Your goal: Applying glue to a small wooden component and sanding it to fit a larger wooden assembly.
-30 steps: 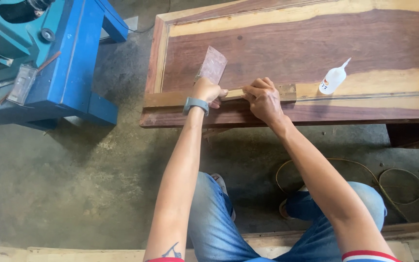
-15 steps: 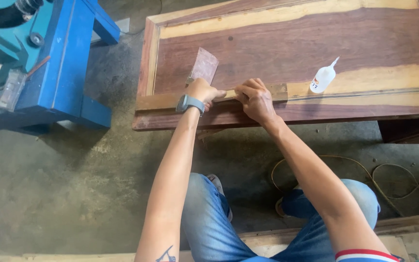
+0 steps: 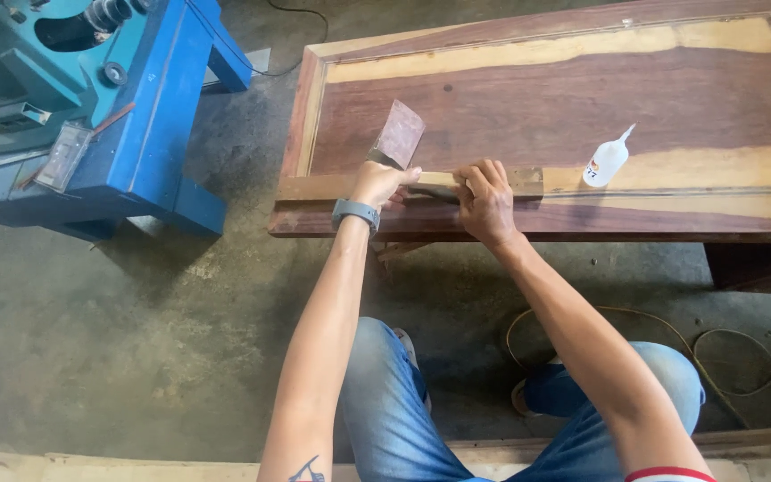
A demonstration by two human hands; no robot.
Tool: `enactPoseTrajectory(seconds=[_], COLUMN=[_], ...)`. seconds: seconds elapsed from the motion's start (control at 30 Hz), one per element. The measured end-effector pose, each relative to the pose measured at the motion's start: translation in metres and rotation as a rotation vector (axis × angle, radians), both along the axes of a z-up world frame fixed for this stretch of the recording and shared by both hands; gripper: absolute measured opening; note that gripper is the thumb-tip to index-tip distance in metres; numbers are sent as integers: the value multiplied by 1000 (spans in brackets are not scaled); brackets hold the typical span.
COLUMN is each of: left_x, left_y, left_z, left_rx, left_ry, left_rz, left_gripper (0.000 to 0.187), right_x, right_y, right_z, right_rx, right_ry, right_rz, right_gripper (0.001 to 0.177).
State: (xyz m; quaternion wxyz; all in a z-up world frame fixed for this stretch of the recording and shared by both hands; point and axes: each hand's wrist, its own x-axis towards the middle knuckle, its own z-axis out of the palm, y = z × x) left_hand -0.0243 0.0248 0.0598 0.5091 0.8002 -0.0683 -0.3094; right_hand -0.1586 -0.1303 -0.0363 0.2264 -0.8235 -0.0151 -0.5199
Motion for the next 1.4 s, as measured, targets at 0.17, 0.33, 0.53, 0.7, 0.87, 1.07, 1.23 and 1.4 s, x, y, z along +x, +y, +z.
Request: enactPoseTrajectory(seconds=[0.17,0.33,0.53,0.7,0.87,1.07,1.23,1.4], left_x=[3,14,16,18,13,2,-2,5], left_y=[-8,-18,-32,-39,-45,-41,-38,-37], left_z=[-6,-41,-63,-47,-29,2,15,9], left_rx=[34,45,170,348,395,492,501,424], left_ry=[-101,-158,-184,-334,-381,-362,-354,-272], left_rz=[-2,-3,-49,-294,-293,-353,-366,-381], left_gripper=[61,53,49,46,36,28,26,30], right_x=[-4,-5,9,7,8,5,0,1], right_y=[13,10,-24,-39,-41,-38,-30,-33], right_z=[3,2,-18,-29,-35,-39,-14,-14], right_rx=[40,24,11,82,91,77,98,5], right_ry=[-11,6,130,239,273,317,362,423], right_rz=[-57,-77,-28,11,-3,-1,17,-5], right_gripper=[20,22,22,17,16,14,10,9])
